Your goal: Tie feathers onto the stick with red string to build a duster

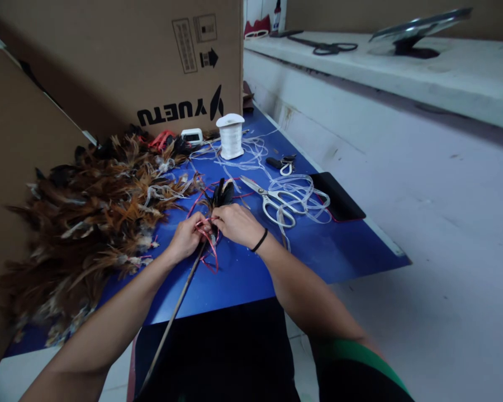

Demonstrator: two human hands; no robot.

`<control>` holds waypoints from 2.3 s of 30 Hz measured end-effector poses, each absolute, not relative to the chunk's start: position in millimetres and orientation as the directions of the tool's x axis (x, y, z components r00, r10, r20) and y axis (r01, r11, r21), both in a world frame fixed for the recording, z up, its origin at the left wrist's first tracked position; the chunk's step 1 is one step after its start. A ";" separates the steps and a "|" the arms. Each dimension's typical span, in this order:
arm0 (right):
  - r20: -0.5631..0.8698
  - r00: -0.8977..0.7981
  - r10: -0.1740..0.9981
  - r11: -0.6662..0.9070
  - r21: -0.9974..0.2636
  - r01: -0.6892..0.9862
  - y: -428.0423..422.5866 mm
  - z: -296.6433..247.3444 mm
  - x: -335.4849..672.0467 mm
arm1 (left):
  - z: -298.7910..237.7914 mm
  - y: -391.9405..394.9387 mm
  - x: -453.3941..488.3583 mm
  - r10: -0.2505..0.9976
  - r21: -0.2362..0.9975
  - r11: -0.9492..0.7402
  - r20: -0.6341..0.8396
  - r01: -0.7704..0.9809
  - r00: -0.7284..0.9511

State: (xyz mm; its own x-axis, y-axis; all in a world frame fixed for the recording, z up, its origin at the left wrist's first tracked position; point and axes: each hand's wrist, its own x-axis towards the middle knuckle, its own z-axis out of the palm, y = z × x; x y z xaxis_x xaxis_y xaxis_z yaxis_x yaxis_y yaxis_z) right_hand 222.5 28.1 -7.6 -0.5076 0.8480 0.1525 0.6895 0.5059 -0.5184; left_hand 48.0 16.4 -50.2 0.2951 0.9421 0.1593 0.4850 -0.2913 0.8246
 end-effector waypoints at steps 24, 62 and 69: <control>0.228 -0.697 0.679 0.604 -0.713 0.355 33.3 4.6 244.4 | -50.2 22.4 48.9 0.970 0.997 0.025 -0.044 0.080 0.238; -0.063 -0.352 0.934 -0.001 -0.985 0.174 46.8 -45.8 207.3 | -51.0 24.2 36.5 0.805 0.519 -0.591 0.428 0.617 0.411; -0.064 -0.317 0.946 -0.007 -0.984 0.179 48.6 -48.7 207.0 | -60.0 24.7 34.5 0.728 0.368 -0.670 0.498 0.645 0.472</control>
